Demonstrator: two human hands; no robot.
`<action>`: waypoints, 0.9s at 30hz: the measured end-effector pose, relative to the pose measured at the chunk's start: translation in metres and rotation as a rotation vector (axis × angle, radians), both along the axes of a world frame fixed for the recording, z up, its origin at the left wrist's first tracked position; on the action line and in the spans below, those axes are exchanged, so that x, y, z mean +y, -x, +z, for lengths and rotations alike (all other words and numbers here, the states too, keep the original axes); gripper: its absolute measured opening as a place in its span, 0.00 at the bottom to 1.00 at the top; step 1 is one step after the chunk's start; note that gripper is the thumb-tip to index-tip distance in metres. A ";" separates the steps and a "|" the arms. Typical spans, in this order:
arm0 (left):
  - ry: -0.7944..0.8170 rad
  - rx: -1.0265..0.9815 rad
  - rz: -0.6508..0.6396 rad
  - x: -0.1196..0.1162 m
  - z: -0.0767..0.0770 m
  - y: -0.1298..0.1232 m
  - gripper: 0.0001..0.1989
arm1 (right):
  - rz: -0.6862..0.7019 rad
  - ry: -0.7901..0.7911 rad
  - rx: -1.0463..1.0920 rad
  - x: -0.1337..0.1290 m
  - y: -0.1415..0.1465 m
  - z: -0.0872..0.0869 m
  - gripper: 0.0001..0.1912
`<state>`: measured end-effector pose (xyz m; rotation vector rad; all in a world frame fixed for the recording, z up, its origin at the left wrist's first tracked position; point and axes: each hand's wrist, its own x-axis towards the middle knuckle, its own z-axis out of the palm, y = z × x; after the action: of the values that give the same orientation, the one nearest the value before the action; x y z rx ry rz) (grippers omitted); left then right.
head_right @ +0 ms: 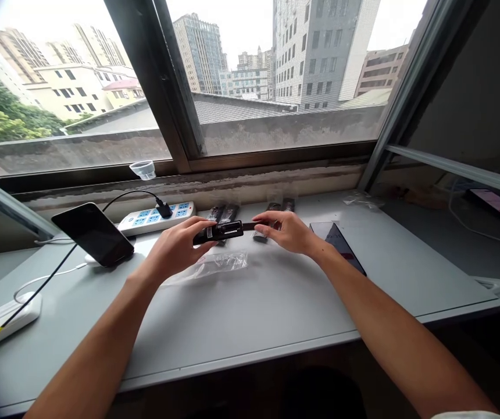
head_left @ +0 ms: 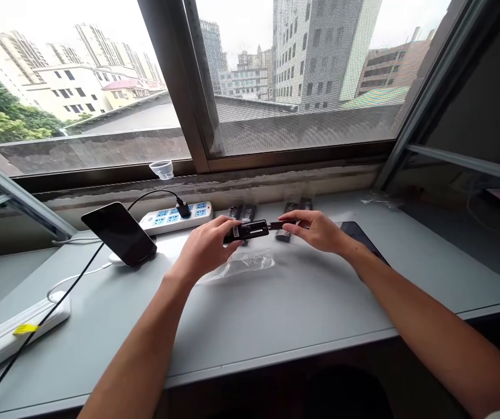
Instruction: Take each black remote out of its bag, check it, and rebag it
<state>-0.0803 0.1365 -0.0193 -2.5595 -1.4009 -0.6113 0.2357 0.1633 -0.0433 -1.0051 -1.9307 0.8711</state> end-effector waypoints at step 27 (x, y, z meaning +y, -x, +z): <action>-0.206 -0.153 -0.293 -0.016 0.003 -0.044 0.23 | 0.247 0.461 0.276 -0.007 0.017 -0.001 0.18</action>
<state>-0.0366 0.1200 -0.0164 -2.6117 -0.9456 -0.9616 0.2187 0.1562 -0.0440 -0.8504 -1.6726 1.5612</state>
